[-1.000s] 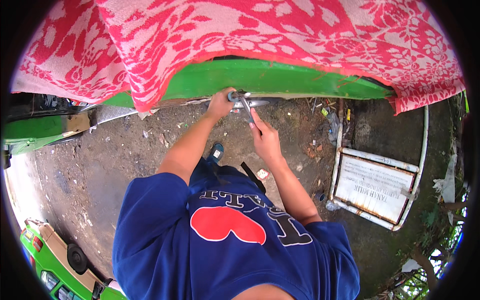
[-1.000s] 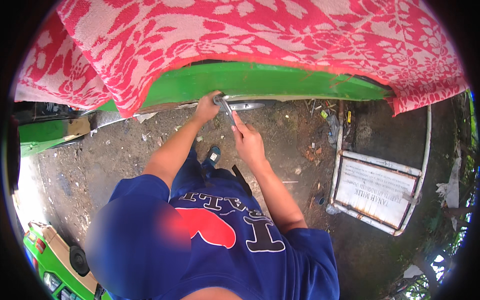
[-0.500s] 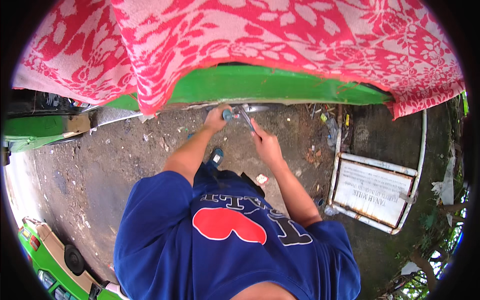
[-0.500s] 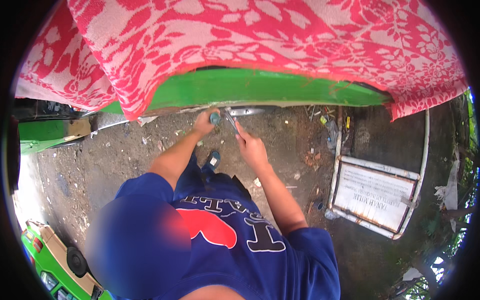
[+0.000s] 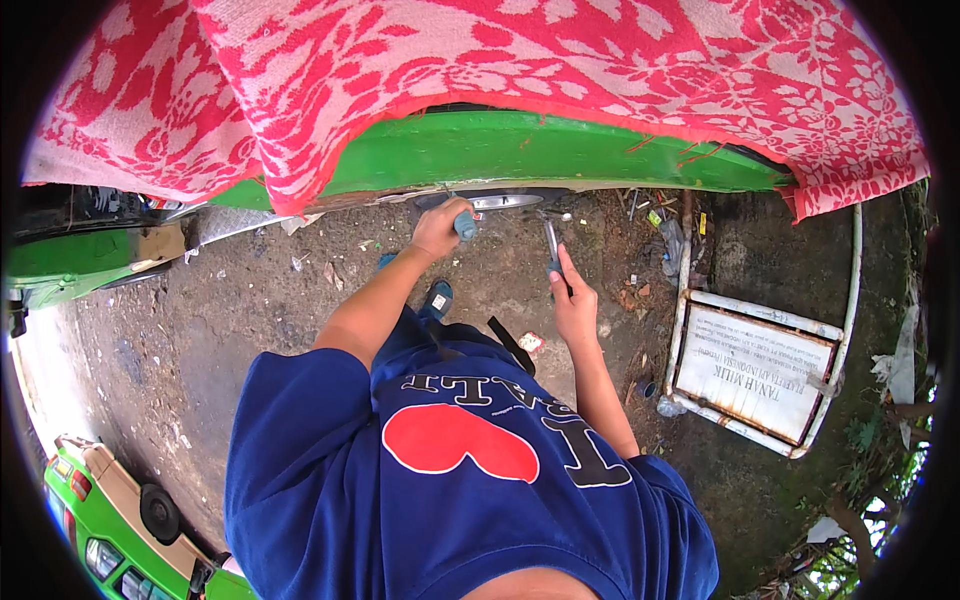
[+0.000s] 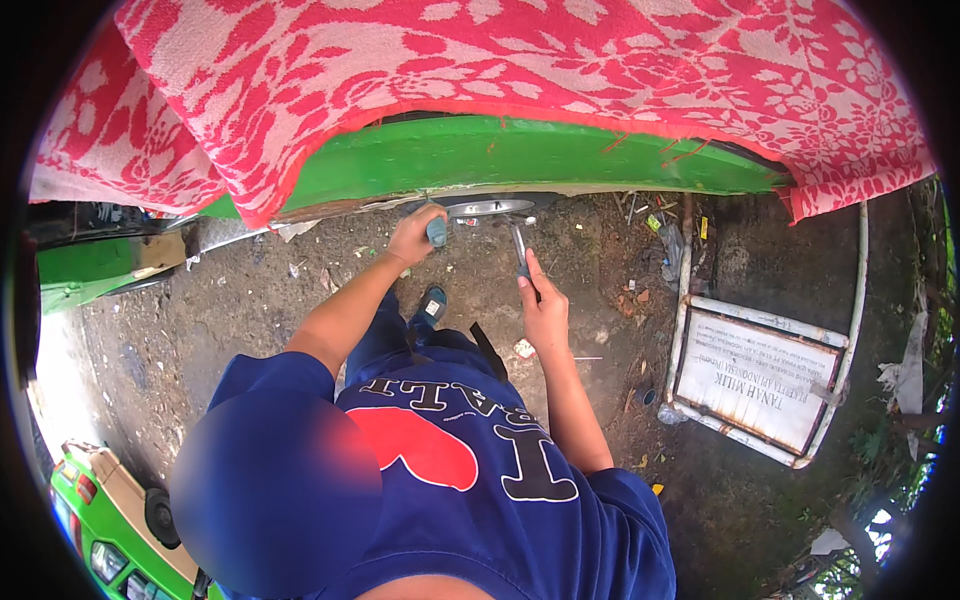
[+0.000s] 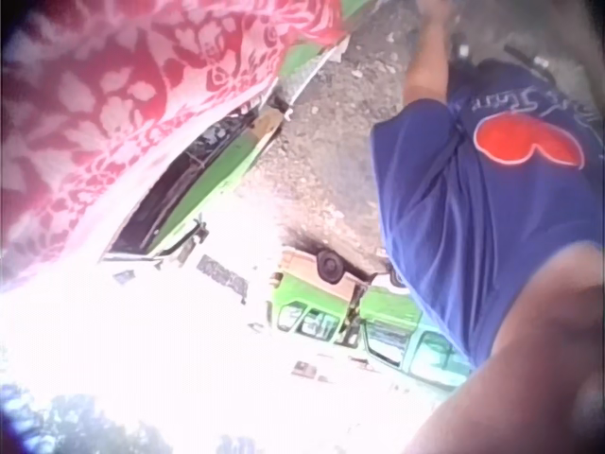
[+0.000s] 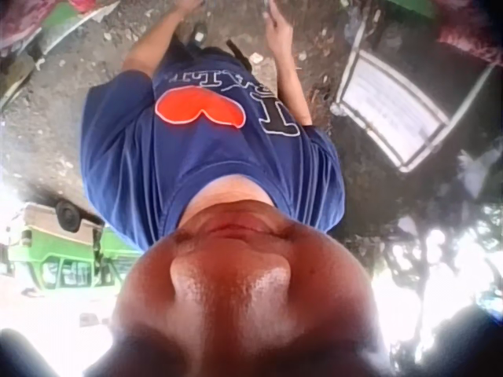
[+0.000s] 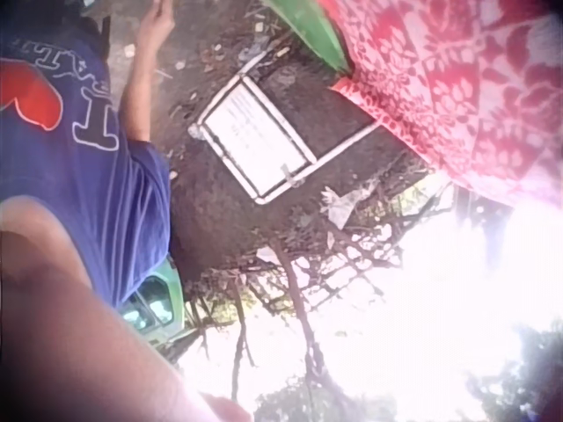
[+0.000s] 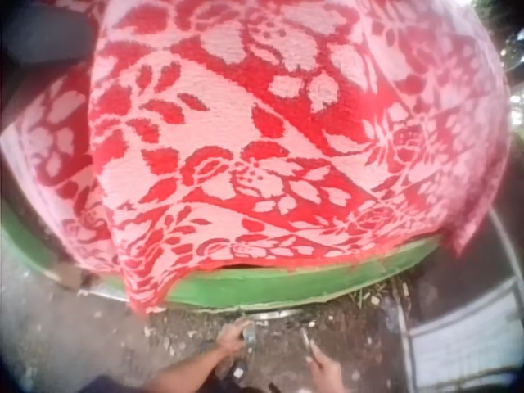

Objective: The person uses a hammer and a metal tool to repeatedly tap and adjust a section of a green vehicle body panel. The person holds the metal tool against the panel and strikes it with the hammer to shape or flatten the surface.

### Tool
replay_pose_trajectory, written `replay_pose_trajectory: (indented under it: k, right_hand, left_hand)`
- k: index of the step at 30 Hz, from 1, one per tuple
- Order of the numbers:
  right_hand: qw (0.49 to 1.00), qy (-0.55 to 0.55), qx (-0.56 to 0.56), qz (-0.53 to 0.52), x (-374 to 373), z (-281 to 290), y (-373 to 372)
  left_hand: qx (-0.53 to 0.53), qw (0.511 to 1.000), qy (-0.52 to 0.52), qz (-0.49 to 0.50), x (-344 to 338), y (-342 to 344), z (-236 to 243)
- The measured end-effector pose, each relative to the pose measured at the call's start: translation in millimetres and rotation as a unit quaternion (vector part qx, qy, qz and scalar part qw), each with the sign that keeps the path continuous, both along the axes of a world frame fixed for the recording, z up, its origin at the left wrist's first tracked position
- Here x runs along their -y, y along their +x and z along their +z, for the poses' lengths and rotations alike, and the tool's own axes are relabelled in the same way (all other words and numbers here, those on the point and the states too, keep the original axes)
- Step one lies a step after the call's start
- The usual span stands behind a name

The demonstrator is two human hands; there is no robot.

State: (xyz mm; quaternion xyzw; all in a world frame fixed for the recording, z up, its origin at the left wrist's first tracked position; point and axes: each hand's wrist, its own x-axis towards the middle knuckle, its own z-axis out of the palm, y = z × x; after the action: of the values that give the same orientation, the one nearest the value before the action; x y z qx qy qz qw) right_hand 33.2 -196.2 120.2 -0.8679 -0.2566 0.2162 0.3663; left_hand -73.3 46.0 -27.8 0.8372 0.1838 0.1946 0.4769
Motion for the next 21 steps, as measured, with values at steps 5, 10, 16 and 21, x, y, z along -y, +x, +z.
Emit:
replay_pose_trajectory:
  k: [5,10,16,21]
  right_hand:
    - [1.000,0.006,0.006,0.015,4.9,-0.1,-6.1]
    - [1.000,-0.004,-0.029,-0.002,5.9,4.8,-4.1]
    - [0.998,-0.039,-0.053,0.005,0.4,15.5,-4.8]
    - [0.999,0.009,-0.016,0.038,-4.0,12.1,-8.8]
  left_hand:
    - [0.008,1.000,0.003,0.000,1.1,0.8,-1.5]
    - [0.022,1.000,0.004,0.015,0.2,4.0,1.1]
    - [0.033,0.999,-0.003,0.022,-3.0,5.4,-0.9]
    - [0.035,0.999,-0.013,0.040,-4.2,9.0,3.7]
